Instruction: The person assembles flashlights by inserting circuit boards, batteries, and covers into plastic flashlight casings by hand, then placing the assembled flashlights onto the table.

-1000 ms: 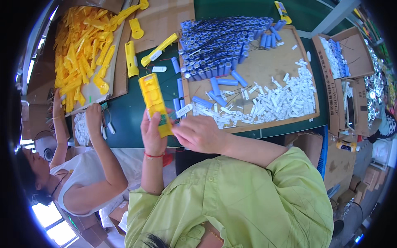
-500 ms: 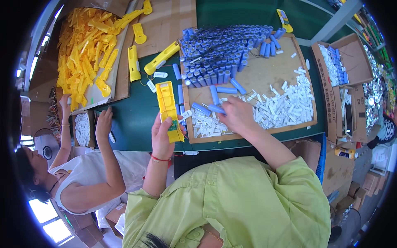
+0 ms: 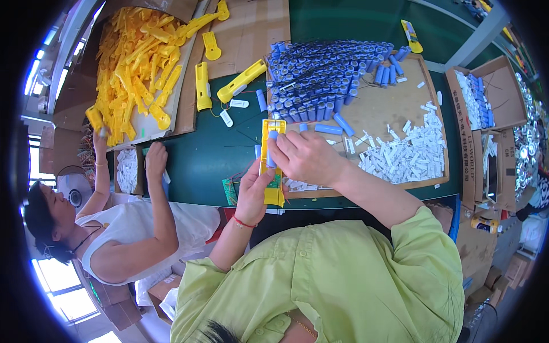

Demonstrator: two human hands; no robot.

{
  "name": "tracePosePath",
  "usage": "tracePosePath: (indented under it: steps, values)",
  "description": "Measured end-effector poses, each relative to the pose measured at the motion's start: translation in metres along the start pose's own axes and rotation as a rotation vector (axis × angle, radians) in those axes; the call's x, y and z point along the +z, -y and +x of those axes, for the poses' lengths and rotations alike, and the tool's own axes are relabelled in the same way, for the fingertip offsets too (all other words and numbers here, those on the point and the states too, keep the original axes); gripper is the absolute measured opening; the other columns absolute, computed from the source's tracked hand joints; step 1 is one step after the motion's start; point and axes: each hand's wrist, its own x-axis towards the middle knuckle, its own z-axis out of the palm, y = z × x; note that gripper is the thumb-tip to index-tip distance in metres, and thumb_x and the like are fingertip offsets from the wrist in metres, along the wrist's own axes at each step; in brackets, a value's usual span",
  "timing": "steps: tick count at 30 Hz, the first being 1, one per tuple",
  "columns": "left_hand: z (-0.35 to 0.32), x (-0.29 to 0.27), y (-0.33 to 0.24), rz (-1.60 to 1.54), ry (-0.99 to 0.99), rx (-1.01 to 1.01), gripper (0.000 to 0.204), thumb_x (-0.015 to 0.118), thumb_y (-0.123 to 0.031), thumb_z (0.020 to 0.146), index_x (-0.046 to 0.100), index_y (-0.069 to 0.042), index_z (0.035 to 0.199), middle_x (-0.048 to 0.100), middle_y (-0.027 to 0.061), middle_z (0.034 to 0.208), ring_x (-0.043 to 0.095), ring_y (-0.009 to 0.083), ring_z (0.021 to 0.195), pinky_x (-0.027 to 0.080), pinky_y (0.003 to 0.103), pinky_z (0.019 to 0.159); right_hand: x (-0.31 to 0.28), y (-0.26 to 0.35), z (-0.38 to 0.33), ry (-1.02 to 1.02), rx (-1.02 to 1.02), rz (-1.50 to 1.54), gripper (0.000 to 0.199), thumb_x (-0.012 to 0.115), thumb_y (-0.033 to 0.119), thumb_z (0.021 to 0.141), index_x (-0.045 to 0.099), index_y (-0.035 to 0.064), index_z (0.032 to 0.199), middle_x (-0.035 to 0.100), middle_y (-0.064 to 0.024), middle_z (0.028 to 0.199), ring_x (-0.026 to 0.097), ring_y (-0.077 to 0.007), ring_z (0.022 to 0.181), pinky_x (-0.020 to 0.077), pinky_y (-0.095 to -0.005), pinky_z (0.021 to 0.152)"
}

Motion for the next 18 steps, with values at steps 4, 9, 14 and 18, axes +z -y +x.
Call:
tracePosePath:
  steps: [4,9,14,18]
  values:
    - [-0.001,0.001,-0.002,-0.041,-0.007,-0.024,0.034,0.047,-0.015,0.092,0.043,-0.003,0.124,0.060,0.0085,0.093,0.062,0.0145,0.070,0.052,0.026,0.061,0.003,0.009,-0.005,0.017,0.055,0.009,0.034,0.062,0.012,0.071,0.061,0.0008,0.103,0.056,-0.0056,0.087,0.054,-0.0143,0.073,0.0460,-0.0238,0.053]
    - [0.004,-0.004,0.004,-0.141,-0.015,-0.066,0.033,0.049,-0.028,0.093,0.047,-0.004,0.117,0.060,0.0082,0.090,0.062,0.0161,0.067,0.053,0.028,0.058,0.007,0.017,-0.011,0.106,0.235,0.151,0.040,0.061,0.012,0.072,0.060,0.0029,0.111,0.053,-0.0107,0.103,0.055,-0.0169,0.083,0.0472,-0.0243,0.058]
    - [-0.001,-0.013,0.007,0.080,-0.016,-0.040,0.036,0.051,-0.029,0.093,0.048,-0.004,0.119,0.063,0.0087,0.088,0.063,0.0156,0.064,0.053,0.027,0.056,0.020,0.018,-0.011,-0.409,1.311,1.515,0.034,0.060,0.013,0.085,0.055,0.0011,0.116,0.057,-0.0068,0.104,0.058,-0.0139,0.082,0.0470,-0.0246,0.072]
    - [-0.020,-0.019,0.008,0.144,0.150,-0.089,0.044,0.049,-0.029,0.093,0.039,-0.004,0.128,0.062,0.0130,0.093,0.064,0.0182,0.073,0.054,0.030,0.065,0.019,0.022,-0.019,0.176,1.260,1.755,0.033,0.061,0.015,0.087,0.053,-0.0023,0.113,0.063,-0.0057,0.093,0.059,-0.0103,0.085,0.0466,-0.0240,0.077]
